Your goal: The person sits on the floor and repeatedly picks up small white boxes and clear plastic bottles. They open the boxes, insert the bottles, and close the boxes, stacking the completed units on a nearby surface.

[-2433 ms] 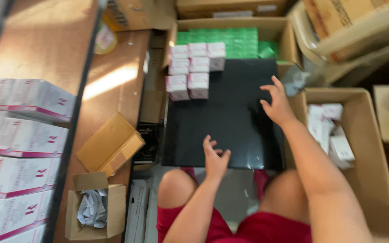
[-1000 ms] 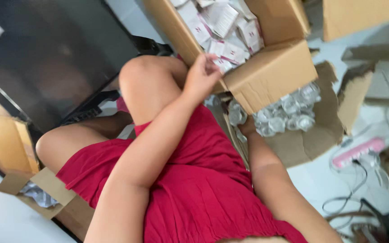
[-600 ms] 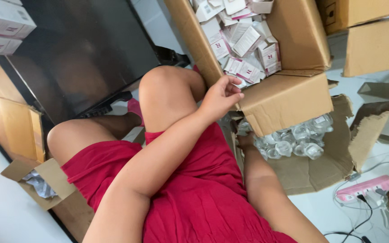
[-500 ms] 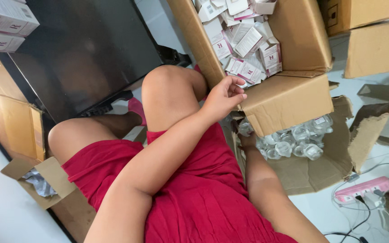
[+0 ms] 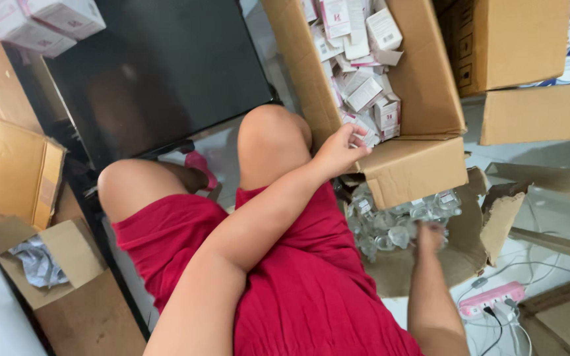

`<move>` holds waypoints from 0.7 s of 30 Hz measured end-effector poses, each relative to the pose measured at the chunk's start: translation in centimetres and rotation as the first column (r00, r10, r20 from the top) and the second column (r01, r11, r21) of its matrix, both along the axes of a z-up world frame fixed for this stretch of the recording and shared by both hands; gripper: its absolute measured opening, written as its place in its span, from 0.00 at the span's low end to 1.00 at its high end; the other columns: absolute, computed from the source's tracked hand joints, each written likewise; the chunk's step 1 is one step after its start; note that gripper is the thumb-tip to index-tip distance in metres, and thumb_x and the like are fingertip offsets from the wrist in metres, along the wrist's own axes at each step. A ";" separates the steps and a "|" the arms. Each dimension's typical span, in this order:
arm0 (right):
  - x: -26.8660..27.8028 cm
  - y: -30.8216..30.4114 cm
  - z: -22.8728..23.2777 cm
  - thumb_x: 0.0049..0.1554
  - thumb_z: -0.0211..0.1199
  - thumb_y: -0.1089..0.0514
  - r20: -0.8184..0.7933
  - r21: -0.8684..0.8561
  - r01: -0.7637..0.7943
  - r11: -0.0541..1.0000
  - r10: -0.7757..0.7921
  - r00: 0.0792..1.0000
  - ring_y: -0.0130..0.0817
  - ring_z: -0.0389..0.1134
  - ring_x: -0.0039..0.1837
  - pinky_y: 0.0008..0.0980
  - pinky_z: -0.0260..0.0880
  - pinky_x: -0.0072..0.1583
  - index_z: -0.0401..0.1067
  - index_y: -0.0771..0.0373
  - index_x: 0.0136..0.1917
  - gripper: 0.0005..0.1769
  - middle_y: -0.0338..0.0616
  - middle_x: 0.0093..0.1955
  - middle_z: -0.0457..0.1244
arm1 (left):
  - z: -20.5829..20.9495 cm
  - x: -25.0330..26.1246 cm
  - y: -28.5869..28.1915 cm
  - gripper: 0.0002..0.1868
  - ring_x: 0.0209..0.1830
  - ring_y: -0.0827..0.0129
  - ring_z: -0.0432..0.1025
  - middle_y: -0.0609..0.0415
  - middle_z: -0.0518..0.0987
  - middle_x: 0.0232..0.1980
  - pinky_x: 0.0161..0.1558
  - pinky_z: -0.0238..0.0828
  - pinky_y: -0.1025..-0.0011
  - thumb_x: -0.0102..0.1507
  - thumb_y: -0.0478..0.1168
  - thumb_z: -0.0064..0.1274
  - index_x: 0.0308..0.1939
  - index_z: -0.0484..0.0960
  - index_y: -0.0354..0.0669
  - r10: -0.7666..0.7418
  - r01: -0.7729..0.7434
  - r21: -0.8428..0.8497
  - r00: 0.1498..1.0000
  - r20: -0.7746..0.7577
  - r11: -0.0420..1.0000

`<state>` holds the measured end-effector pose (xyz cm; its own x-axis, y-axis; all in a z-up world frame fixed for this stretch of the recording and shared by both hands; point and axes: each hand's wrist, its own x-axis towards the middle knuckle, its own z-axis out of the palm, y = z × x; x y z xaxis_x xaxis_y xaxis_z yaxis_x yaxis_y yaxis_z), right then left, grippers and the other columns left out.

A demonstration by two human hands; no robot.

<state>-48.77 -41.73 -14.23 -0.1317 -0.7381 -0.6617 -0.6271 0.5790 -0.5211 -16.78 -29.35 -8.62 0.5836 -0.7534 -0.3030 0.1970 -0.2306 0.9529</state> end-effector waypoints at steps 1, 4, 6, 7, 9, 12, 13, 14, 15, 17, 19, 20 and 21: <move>0.0 -0.6 0.6 0.52 0.72 0.58 0.073 -0.180 0.117 0.977 -0.105 0.992 0.52 0.68 0.56 0.49 0.64 0.48 0.65 0.59 0.62 0.27 0.59 0.62 0.65 | 0.0 -0.3 0.1 0.27 0.43 0.70 0.75 0.51 0.80 0.44 0.44 0.75 0.70 0.58 0.41 0.65 0.58 0.74 0.39 0.003 -0.003 0.004 1.000 0.002 1.000; 1.6 -3.5 2.8 0.49 0.69 0.63 -0.004 -0.661 0.119 0.741 -0.163 0.987 0.46 0.58 0.72 0.47 0.56 0.76 0.65 0.61 0.63 0.29 0.53 0.69 0.56 | 1.1 -0.6 -0.5 0.34 0.45 0.67 0.74 0.49 0.79 0.46 0.44 0.76 0.67 0.56 0.47 0.68 0.61 0.71 0.40 -0.066 0.070 0.026 0.991 -0.118 0.997; 5.1 -4.8 5.1 0.50 0.62 0.70 0.290 -0.867 0.207 0.454 0.122 0.949 0.48 0.57 0.77 0.48 0.54 0.81 0.59 0.65 0.72 0.36 0.53 0.73 0.53 | 2.9 -0.5 -0.6 0.40 0.49 0.64 0.76 0.45 0.77 0.53 0.50 0.77 0.66 0.56 0.50 0.69 0.65 0.67 0.40 -0.108 0.102 -0.072 0.990 -0.089 0.992; 7.3 -4.8 6.5 0.51 0.62 0.72 0.269 -0.902 0.168 0.398 0.215 0.939 0.49 0.56 0.78 0.48 0.53 0.82 0.58 0.65 0.73 0.37 0.53 0.73 0.52 | 4.1 -0.6 -0.5 0.43 0.51 0.63 0.76 0.42 0.76 0.56 0.53 0.78 0.66 0.56 0.52 0.70 0.67 0.65 0.41 -0.129 0.120 -0.120 0.989 -0.071 0.986; 12.8 -3.1 9.7 0.54 0.64 0.72 0.293 -0.931 0.138 0.339 0.464 0.836 0.46 0.57 0.75 0.47 0.56 0.80 0.58 0.64 0.74 0.36 0.50 0.72 0.53 | 6.6 -0.4 0.2 0.48 0.52 0.61 0.75 0.41 0.68 0.65 0.52 0.76 0.64 0.55 0.52 0.68 0.72 0.58 0.43 -0.119 0.089 -0.194 0.981 -0.151 0.977; 20.5 2.5 14.8 0.55 0.78 0.63 -0.201 -0.967 -0.254 -0.013 0.649 0.734 0.47 0.57 0.77 0.50 0.57 0.78 0.62 0.63 0.72 0.37 0.48 0.71 0.58 | 9.5 2.1 2.4 0.52 0.62 0.62 0.70 0.38 0.61 0.73 0.60 0.72 0.64 0.59 0.49 0.68 0.79 0.50 0.46 -0.077 0.011 -0.363 0.982 -0.170 0.932; 22.9 5.1 16.2 0.57 0.77 0.57 0.112 -0.962 -0.153 0.226 0.837 0.535 0.46 0.55 0.76 0.47 0.62 0.75 0.63 0.60 0.73 0.36 0.52 0.74 0.53 | 10.1 3.4 3.4 0.53 0.66 0.63 0.69 0.38 0.60 0.76 0.64 0.71 0.64 0.61 0.48 0.68 0.80 0.48 0.47 -0.056 -0.019 -0.427 0.985 -0.161 0.904; 25.7 7.4 17.4 0.60 0.76 0.56 0.262 -0.936 -0.139 0.323 0.904 0.338 0.46 0.56 0.76 0.44 0.64 0.75 0.62 0.55 0.71 0.32 0.50 0.76 0.53 | 10.5 5.2 4.8 0.49 0.64 0.65 0.70 0.42 0.62 0.73 0.58 0.75 0.62 0.60 0.46 0.67 0.77 0.52 0.45 0.006 -0.090 -0.433 0.982 -0.191 0.897; 27.5 8.8 18.8 0.57 0.75 0.57 0.134 -0.954 -0.233 0.189 0.963 0.234 0.51 0.54 0.79 0.48 0.59 0.77 0.61 0.58 0.72 0.35 0.55 0.77 0.52 | 10.7 7.2 6.6 0.45 0.61 0.67 0.70 0.47 0.63 0.71 0.52 0.79 0.59 0.59 0.44 0.66 0.74 0.57 0.44 0.067 -0.161 -0.438 0.973 -0.221 0.885; 29.8 11.3 20.8 0.56 0.74 0.58 0.061 -0.957 -0.281 0.077 0.996 0.065 0.56 0.51 0.82 0.52 0.55 0.79 0.59 0.62 0.73 0.38 0.60 0.80 0.50 | 10.9 11.1 11.2 0.39 0.53 0.65 0.74 0.46 0.76 0.59 0.50 0.78 0.64 0.62 0.41 0.63 0.74 0.62 0.42 0.234 -0.291 -0.233 0.941 -0.245 0.928; 31.6 13.0 21.7 0.58 0.72 0.59 0.153 -0.965 -0.222 0.141 0.987 -0.038 0.57 0.50 0.83 0.52 0.53 0.81 0.57 0.64 0.75 0.38 0.59 0.81 0.48 | 10.8 14.1 15.5 0.36 0.59 0.67 0.73 0.51 0.76 0.59 0.60 0.75 0.69 0.63 0.38 0.66 0.71 0.65 0.38 0.378 -0.390 -0.315 0.920 -0.101 0.865; 32.0 13.3 21.8 0.57 0.71 0.60 0.162 -0.959 -0.242 0.150 0.986 -0.030 0.55 0.53 0.81 0.51 0.55 0.79 0.61 0.64 0.72 0.33 0.58 0.79 0.51 | 10.7 15.2 17.5 0.35 0.58 0.68 0.73 0.51 0.76 0.59 0.59 0.74 0.69 0.64 0.38 0.66 0.71 0.65 0.38 0.468 -0.423 -0.277 0.876 0.119 0.863; 32.3 13.5 21.6 0.57 0.70 0.62 0.171 -0.952 -0.262 0.159 0.985 -0.021 0.54 0.56 0.80 0.49 0.57 0.78 0.65 0.63 0.69 0.28 0.57 0.77 0.53 | 10.5 16.2 19.6 0.35 0.57 0.69 0.72 0.51 0.75 0.59 0.59 0.72 0.70 0.65 0.39 0.67 0.71 0.66 0.38 0.523 -0.462 -0.248 0.783 0.336 0.851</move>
<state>-16.51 -28.19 7.33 0.8348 -0.2045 0.5112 0.3640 -0.4916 -0.7911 -0.60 -9.79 1.86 0.9313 -0.3479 0.1080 -0.1357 -0.0562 0.9892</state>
